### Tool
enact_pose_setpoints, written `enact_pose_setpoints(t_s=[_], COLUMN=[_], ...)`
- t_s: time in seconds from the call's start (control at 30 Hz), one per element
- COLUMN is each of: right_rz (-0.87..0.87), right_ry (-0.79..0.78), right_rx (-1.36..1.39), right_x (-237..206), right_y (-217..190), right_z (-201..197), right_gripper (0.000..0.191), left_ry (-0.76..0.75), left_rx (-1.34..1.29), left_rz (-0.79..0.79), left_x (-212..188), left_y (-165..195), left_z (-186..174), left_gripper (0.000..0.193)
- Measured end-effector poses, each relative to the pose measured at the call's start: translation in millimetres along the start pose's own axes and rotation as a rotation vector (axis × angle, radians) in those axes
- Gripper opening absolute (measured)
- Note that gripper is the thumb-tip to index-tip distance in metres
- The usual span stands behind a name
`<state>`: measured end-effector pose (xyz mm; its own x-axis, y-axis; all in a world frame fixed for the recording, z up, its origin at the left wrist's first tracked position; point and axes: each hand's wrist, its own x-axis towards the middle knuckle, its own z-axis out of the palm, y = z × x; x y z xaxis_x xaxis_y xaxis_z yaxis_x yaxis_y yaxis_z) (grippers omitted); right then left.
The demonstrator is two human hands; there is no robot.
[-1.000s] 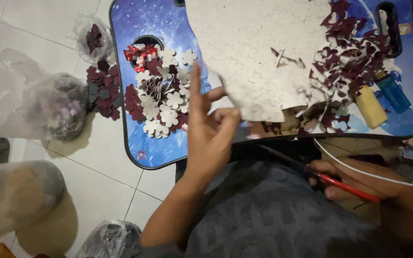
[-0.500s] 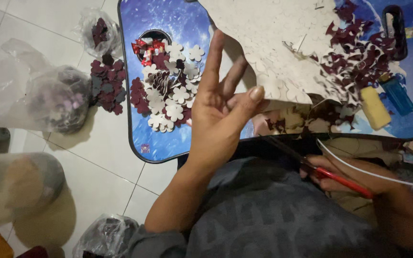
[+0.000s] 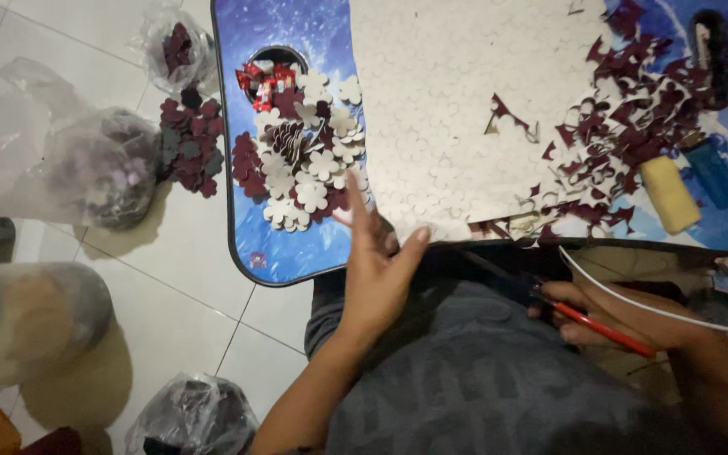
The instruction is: The person sits on the floor with a white felt sheet patterned with flower outlines on their lap and cuts out flower shapes with red-handled scissors. They rotate and reposition the sheet between cuts, trim out individual flowers, and add the cut pieces to piles of finished white and maroon flowers on the small table.
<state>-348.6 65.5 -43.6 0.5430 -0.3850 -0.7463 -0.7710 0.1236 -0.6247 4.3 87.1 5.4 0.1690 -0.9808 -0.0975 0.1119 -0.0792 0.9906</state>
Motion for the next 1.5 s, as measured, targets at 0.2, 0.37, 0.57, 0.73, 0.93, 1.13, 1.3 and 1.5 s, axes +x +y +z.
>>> enact_pose_setpoints(t_s=[0.2,0.37,0.57,0.73,0.93,1.13,1.3,1.5], right_rz=[-0.036,-0.002,-0.134,-0.186,-0.163,-0.051,-0.17,-0.17], right_ry=[-0.185,-0.092,0.024,0.078,0.135,0.166,0.17,0.165], right_rx=[0.471,0.447,0.447,0.566,0.656,0.779,0.567,0.653], right_x=[-6.3,-14.4,-13.7,-6.0,-6.1,-1.3,-7.5,-2.7], right_y=[13.3,-7.4,-42.2,-62.1,-78.2,-83.6,-88.7,-93.8], right_z=[-0.2,3.4,18.6,26.0,36.4,41.6,36.3,38.8], right_gripper=[0.063,0.061,0.072,0.071,0.062,0.063,0.062,0.061], left_ry=[-0.179,-0.131,-0.156,-0.131,-0.117,-0.098,-0.085,-0.104], left_rx=[-0.038,-0.007,-0.145,-0.184,-0.183,-0.106,-0.107,-0.126], left_rz=[-0.193,-0.215,-0.184,-0.045,-0.036,-0.018,-0.086,-0.049], left_x=[2.5,0.7,-1.9,-1.3,-6.0,-6.9,-6.0,-5.0], left_y=[-13.4,-14.8,-17.3,-21.6,-23.4,-19.3,-17.5,-17.5], left_z=[9.3,12.2,16.0,25.1,28.2,25.9,24.7,24.0], left_gripper=[0.064,0.053,0.064,0.071,0.071,0.068,0.07,0.069])
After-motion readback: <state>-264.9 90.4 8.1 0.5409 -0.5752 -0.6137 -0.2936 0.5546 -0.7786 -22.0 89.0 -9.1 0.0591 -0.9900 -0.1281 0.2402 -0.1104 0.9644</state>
